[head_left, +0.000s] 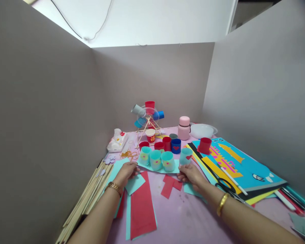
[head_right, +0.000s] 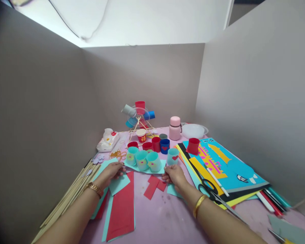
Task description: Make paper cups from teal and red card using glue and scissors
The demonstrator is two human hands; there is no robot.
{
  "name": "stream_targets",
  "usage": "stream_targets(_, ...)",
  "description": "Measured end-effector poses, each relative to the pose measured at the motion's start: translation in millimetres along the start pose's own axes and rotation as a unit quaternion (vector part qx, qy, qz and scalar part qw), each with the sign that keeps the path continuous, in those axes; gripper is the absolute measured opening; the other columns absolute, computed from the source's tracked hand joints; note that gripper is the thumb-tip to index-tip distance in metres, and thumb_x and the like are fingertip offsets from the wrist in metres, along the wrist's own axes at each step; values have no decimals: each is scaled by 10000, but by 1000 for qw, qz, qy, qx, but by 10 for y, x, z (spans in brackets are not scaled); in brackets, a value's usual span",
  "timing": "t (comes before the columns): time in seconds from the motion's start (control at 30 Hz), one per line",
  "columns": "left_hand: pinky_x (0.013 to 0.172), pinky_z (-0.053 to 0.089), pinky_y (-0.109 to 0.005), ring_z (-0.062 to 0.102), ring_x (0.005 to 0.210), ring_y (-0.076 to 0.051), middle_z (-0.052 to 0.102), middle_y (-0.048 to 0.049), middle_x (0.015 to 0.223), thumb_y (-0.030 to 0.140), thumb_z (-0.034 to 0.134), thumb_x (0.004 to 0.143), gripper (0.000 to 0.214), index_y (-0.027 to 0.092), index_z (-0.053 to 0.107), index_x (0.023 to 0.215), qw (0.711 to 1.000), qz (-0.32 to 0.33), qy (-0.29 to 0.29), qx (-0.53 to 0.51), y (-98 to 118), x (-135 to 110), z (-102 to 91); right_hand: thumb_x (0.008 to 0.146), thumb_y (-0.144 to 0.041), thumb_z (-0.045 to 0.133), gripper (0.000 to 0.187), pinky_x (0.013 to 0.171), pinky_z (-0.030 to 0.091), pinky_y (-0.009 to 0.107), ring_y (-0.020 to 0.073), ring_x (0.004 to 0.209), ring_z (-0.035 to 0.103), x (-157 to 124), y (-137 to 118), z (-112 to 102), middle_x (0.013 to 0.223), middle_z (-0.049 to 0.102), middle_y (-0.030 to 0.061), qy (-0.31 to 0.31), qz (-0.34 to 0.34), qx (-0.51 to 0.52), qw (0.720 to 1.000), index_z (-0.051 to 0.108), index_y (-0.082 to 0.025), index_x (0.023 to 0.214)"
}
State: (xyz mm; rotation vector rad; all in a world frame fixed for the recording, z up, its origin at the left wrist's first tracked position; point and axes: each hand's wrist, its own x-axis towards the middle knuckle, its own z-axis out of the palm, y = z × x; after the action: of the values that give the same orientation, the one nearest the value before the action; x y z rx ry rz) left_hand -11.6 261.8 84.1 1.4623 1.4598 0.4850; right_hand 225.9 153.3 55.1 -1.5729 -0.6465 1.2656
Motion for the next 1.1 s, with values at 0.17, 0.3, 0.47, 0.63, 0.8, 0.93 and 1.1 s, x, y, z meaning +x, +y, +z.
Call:
stream_targets(0.17, 789, 537, -424, 628, 950, -211, 610, -76, 1165, 326, 565, 874, 326, 179, 552, 1165, 996, 32, 39, 79, -88, 27, -49, 918, -298, 568, 279, 777, 539, 413, 217, 933, 632, -68, 100, -45, 1153, 610, 74, 14, -10, 3, 1000, 565, -167, 1163)
stream_targets(0.3, 776, 541, -416, 634, 931, -205, 616, -74, 1150, 322, 562, 876, 325, 178, 548, 1168, 973, 109, 132, 157, -107, -29, -131, 931, -300, 544, 206, 607, 543, 300, 146, 704, 642, -221, 183, -184, 940, 654, 33, 28, -30, 6, 999, 587, -147, 1061)
stream_targets(0.47, 959, 429, -540, 511, 1185, -284, 482, -97, 1373, 312, 565, 873, 415, 212, 488, 1269, 885, 303, 219, 276, 32, -162, 0, 836, -343, 592, 177, 379, 404, 192, 106, 432, 602, -453, 212, -309, 630, 651, -16, 16, -78, 24, 997, 551, -174, 870)
stream_targets(0.63, 1078, 241, -616, 302, 1365, -326, 345, -111, 1499, 321, 538, 886, 511, 212, 389, 1363, 816, 386, 188, 388, 194, -206, 220, 684, -467, 666, 328, 368, 368, 193, 122, 410, 608, -655, 168, -309, 591, 659, -20, -1, -114, 25, 993, 566, -182, 812)
stream_targets(0.8, 1018, 358, -599, 446, 1273, -311, 456, -106, 1421, 320, 563, 875, 448, 211, 470, 1300, 794, 364, 171, 456, 205, -169, 240, 642, -518, 667, 368, 385, 380, 211, 132, 408, 598, -867, 121, -325, 594, 658, -9, -5, -111, 25, 994, 572, -187, 772)
stream_targets(0.93, 1058, 275, -627, 257, 1391, -338, 301, -172, 1523, 357, 442, 923, 534, 155, 331, 1405, 779, 367, 172, 478, 239, -222, 307, 625, -551, 662, 397, 388, 382, 210, 125, 399, 586, -993, 143, -379, 579, 650, -15, -9, -104, 33, 994, 563, -193, 765)
stream_targets(1.1, 1080, 245, -610, 200, 1418, -276, 234, -101, 1549, 393, 415, 918, 585, 203, 246, 1445, 756, 421, 104, 491, 404, -325, 638, 630, -566, 657, 411, 377, 365, 197, 113, 387, 577, -1089, 182, -393, 584, 658, -14, -14, -100, 36, 994, 571, -189, 770)
